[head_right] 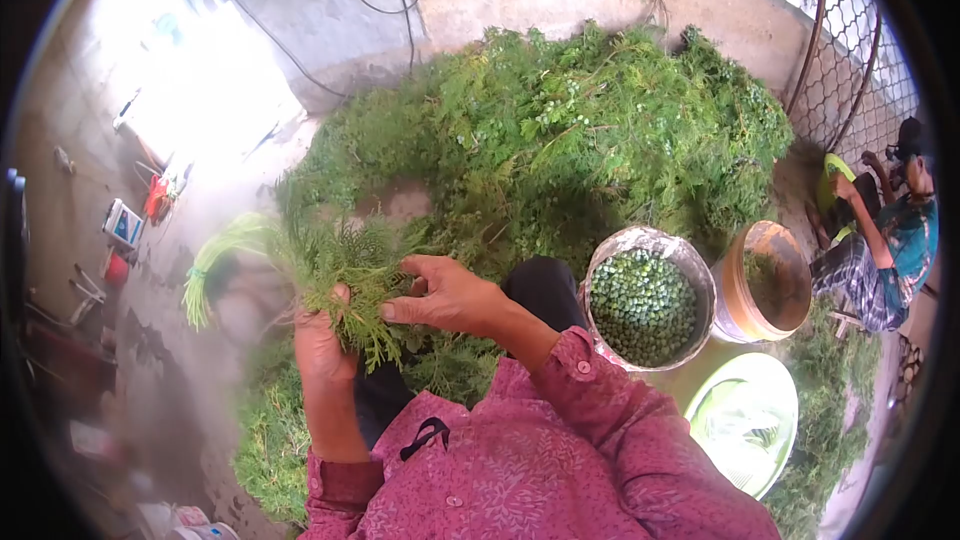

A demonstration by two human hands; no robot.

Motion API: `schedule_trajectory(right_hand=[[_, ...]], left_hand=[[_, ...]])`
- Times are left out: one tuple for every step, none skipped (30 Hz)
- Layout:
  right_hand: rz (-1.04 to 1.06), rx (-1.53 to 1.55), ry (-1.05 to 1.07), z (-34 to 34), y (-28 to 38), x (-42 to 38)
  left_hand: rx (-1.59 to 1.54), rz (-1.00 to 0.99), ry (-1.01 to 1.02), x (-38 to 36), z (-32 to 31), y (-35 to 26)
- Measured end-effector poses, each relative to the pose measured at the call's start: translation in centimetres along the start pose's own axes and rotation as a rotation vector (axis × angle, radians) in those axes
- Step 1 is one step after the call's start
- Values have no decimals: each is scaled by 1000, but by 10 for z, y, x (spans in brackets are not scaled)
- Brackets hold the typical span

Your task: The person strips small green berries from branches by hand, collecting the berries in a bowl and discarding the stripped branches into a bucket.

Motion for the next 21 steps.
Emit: schedule_trajectory(right_hand=[[-3,1,-2,2,1,0],[-20,66,100,-1,4,1],[-38,132,201,-4,6,1],[-42,131,200,-3,9,0],[-51,146,175,-2,12,-1],[-62,163,149,-1,12,-2],[-76,166,150,-1,11,-1],[18,88,128,0,13,2],[103,14,106,1,11,2],[284,-110,99,1,-2,7],[262,-101,106,-3,-15,7],[222,-4,109,-5,-26,9],[187,89,109,-7,-30,10],[151,-51,101,-8,-23,7],[147,-48,101,-8,-23,5],[119,28,141,-9,-25,4],[92,105,177,-8,-25,3],[92,106,173,-5,-23,2],[40,124,191,-3,-22,0],[-11,142,210,-2,-21,-2],[-11,148,203,-1,-16,-6]], left_hand=[[7,-12,-14,0,0,0],[13,-24,-29,0,0,0],[12,-20,-29,0,1,1],[21,-15,-10,1,0,2],[30,-9,8,2,1,4],[29,-3,4,4,6,8],[145,-50,33,7,12,14],[260,-86,58,7,22,21],[261,-56,41,9,40,31],[364,-48,105,15,57,37],[464,-48,173,20,62,40],[106,142,19,5,25,29],[104,145,12,2,13,23],[130,87,51,1,3,17],[157,29,92,-1,-3,12],[157,31,92,-2,-5,10],[147,42,105,-3,-8,9],[138,53,117,-4,-10,9],[140,57,121,-4,-10,10],[117,60,115,-4,-6,12],[98,64,110,-4,-2,14]])
Point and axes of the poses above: each hand's wrist, its own x-axis towards the middle knuckle, its own z-axis out of the back of the hand, y = z × x, the point moved 5 cm from there along x, towards the middle knuckle, and after that the axes turned 1 degree about z, right-handed, at the moved point
